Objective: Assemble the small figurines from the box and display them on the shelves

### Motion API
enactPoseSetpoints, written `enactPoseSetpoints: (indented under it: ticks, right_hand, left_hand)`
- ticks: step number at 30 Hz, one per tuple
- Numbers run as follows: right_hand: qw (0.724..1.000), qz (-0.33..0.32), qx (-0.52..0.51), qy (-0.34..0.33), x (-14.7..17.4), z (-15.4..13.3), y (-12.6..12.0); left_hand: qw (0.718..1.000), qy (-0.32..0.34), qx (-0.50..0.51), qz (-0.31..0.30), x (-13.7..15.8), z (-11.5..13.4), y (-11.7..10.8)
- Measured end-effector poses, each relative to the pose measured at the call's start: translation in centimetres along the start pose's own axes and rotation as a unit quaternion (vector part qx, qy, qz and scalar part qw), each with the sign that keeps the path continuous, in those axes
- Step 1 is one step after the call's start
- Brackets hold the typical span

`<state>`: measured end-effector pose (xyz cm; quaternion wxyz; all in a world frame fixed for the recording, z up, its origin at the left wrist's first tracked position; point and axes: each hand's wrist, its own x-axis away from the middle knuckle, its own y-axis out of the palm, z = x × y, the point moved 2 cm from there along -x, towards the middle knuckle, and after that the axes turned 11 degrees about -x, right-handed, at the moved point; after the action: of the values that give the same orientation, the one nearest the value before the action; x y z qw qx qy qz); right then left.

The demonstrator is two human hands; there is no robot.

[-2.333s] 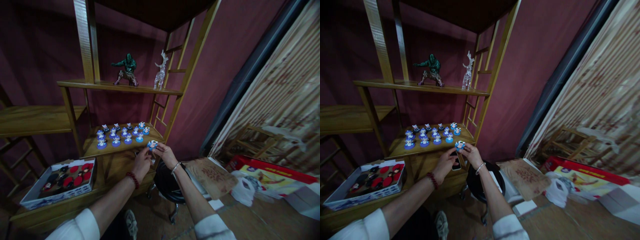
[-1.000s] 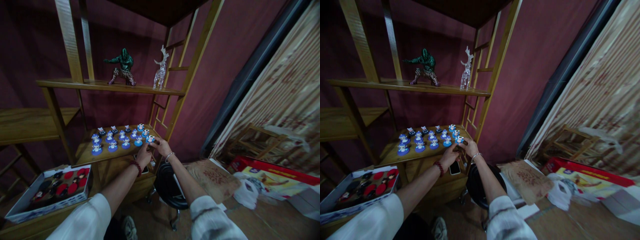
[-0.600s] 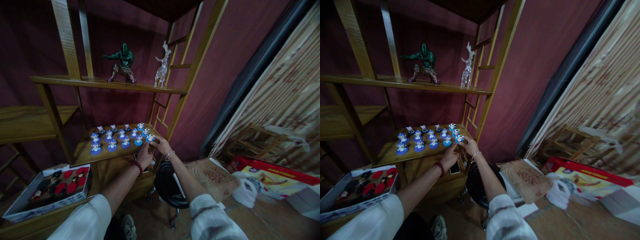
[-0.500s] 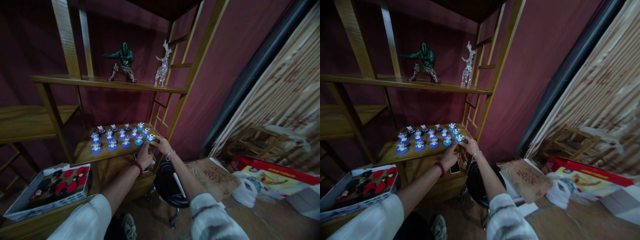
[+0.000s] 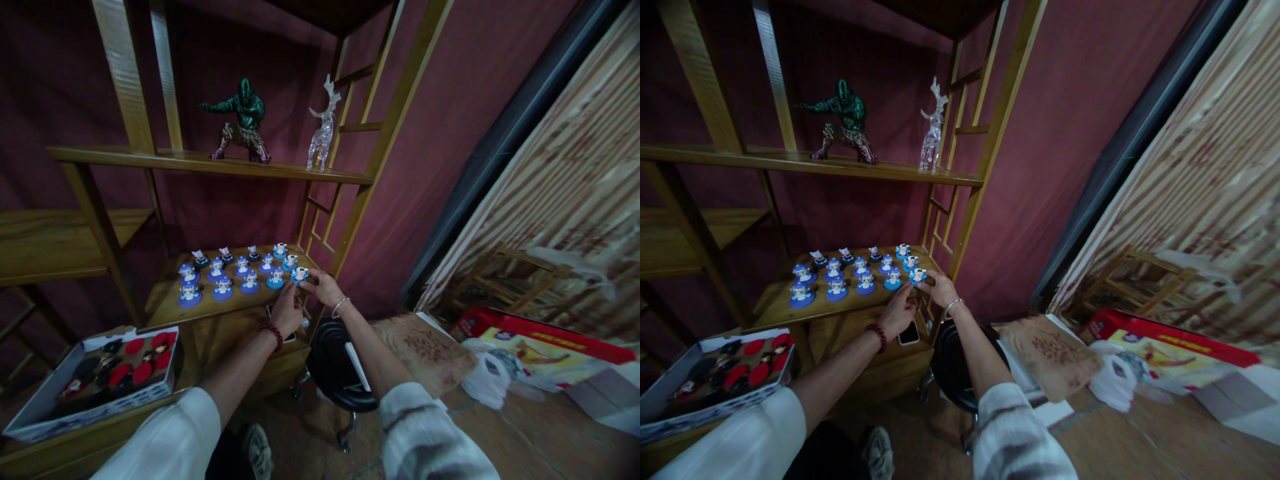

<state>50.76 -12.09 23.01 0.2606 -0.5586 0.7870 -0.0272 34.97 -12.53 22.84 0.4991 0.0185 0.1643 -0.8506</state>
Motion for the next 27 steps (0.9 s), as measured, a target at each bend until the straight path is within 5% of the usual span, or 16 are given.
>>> enactPoseSetpoints:
  ticks: [17, 27]
  right_hand:
    - [0.999, -0.034, -0.028, -0.007, -0.1, -0.26, 0.11]
    - [0.996, -0.076, -0.032, -0.024, -0.37, 0.19, 0.32]
  left_hand:
    - [1.0, 0.0, -0.004, -0.006, -0.01, -0.58, -0.25]
    - [0.994, 0.046, -0.099, -0.014, -0.12, -0.89, -0.21]
